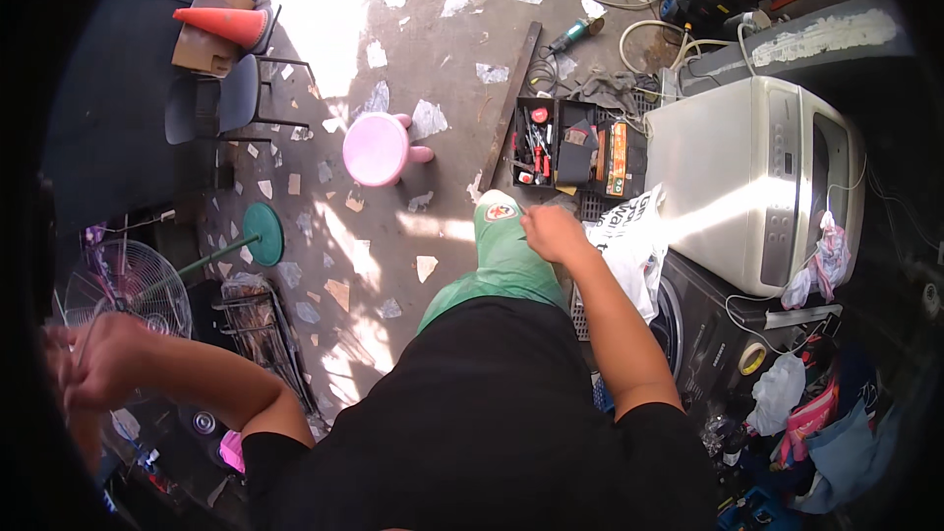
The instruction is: Repairing or securing the canvas roof of a small three-wheeled vehicle using tools.
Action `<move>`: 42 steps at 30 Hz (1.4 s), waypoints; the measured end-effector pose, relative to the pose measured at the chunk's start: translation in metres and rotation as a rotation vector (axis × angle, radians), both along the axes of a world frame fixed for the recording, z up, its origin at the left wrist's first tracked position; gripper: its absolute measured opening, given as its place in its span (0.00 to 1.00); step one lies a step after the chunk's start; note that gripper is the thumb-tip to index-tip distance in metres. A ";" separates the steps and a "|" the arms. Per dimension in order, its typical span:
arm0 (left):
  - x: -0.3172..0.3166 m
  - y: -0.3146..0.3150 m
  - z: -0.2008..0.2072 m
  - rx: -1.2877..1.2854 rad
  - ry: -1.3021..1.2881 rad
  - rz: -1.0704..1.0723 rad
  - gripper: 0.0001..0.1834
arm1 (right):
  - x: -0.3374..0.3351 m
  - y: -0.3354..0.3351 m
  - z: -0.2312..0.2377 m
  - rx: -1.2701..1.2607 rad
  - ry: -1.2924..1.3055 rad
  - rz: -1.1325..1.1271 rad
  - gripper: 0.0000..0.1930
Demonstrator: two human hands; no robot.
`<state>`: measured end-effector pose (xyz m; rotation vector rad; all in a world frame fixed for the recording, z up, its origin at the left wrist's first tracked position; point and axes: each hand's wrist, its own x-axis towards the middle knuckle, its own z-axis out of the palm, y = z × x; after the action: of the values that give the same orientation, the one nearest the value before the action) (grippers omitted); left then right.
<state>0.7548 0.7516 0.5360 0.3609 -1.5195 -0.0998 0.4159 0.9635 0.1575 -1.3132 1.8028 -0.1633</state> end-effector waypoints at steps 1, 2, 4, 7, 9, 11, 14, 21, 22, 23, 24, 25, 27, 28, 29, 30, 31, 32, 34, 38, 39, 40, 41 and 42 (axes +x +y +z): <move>-0.009 -0.014 -0.022 -0.041 -0.076 0.340 0.30 | -0.015 -0.013 -0.004 -0.018 0.009 -0.037 0.16; -0.004 -0.035 -0.042 -0.063 -0.416 0.165 0.31 | -0.027 -0.029 -0.005 -0.014 0.004 -0.047 0.15; -0.038 -0.071 -0.110 0.191 -0.500 -0.040 0.29 | -0.057 -0.042 -0.014 0.062 -0.023 -0.147 0.12; -0.072 -0.127 -0.165 0.692 -0.498 -0.378 0.25 | -0.080 -0.071 -0.037 -0.003 -0.262 -0.260 0.10; -0.099 -0.166 -0.183 1.081 -0.659 -0.446 0.23 | -0.093 -0.091 -0.071 0.229 -0.723 -0.552 0.10; -0.096 -0.214 -0.216 1.212 -0.964 -0.463 0.20 | -0.077 -0.159 -0.054 0.245 -0.731 -0.585 0.09; -0.115 -0.270 -0.287 1.043 -1.442 -0.407 0.19 | -0.102 -0.249 -0.076 0.232 -0.787 -0.621 0.10; 0.014 -0.365 -0.453 2.284 -0.537 0.224 0.34 | -0.169 -0.572 0.037 -0.076 -0.815 -0.480 0.13; 0.027 -0.377 -0.458 2.290 -0.561 0.275 0.34 | -0.179 -0.610 0.055 -0.094 -0.820 -0.488 0.13; 0.035 -0.394 -0.459 2.296 -0.581 0.332 0.34 | -0.188 -0.646 0.068 -0.110 -0.827 -0.491 0.12; 0.042 -0.411 -0.456 2.291 -0.553 0.329 0.33 | -0.196 -0.680 0.074 -0.114 -0.810 -0.425 0.12; 0.045 -0.427 -0.453 2.286 -0.530 0.327 0.33 | -0.200 -0.712 0.081 -0.114 -0.798 -0.395 0.12; 0.045 -0.455 -0.456 2.275 -0.373 0.360 0.33 | -0.196 -0.776 0.094 -0.105 -0.830 -0.323 0.12; 0.046 -0.473 -0.462 2.254 -0.263 0.386 0.32 | -0.191 -0.803 0.092 -0.102 -0.874 -0.314 0.13; 0.046 -0.490 -0.471 2.291 -0.259 0.392 0.31 | -0.184 -0.830 0.086 -0.061 -0.933 -0.304 0.14; 0.045 -0.505 -0.481 2.257 -0.322 0.381 0.31 | -0.171 -0.858 0.084 -0.015 -0.976 -0.264 0.15; 0.035 -0.526 -0.484 2.277 -0.334 0.396 0.32 | -0.156 -0.885 0.079 0.031 -1.014 -0.231 0.15; 0.031 -0.551 -0.486 2.267 -0.535 0.385 0.32 | -0.140 -0.911 0.072 0.030 -1.011 -0.221 0.15; 0.053 -0.589 -0.512 2.059 -0.754 0.299 0.31 | -0.097 -0.965 0.063 0.197 -1.157 -0.197 0.16; 0.051 -0.750 -0.480 2.298 -0.510 0.191 0.28 | -0.032 -1.070 0.066 0.324 -1.090 -0.034 0.16; 0.056 -0.803 -0.466 2.310 -0.480 0.150 0.27 | -0.018 -1.104 0.067 0.321 -1.051 0.016 0.16; 0.060 -0.853 -0.455 2.273 -0.479 0.118 0.26 | -0.007 -1.137 0.076 0.312 -1.054 0.002 0.16; 0.064 -0.899 -0.445 2.236 -0.463 0.087 0.26 | 0.004 -1.177 0.092 0.180 -0.847 0.112 0.16; 0.067 -0.945 -0.435 2.138 -0.439 0.050 0.24 | 0.014 -1.213 0.105 0.050 -0.635 0.215 0.15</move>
<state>0.8214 -0.1932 0.1009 2.1528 -1.2073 -1.7272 0.4295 -0.2497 0.2624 -1.2309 1.1186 -0.3682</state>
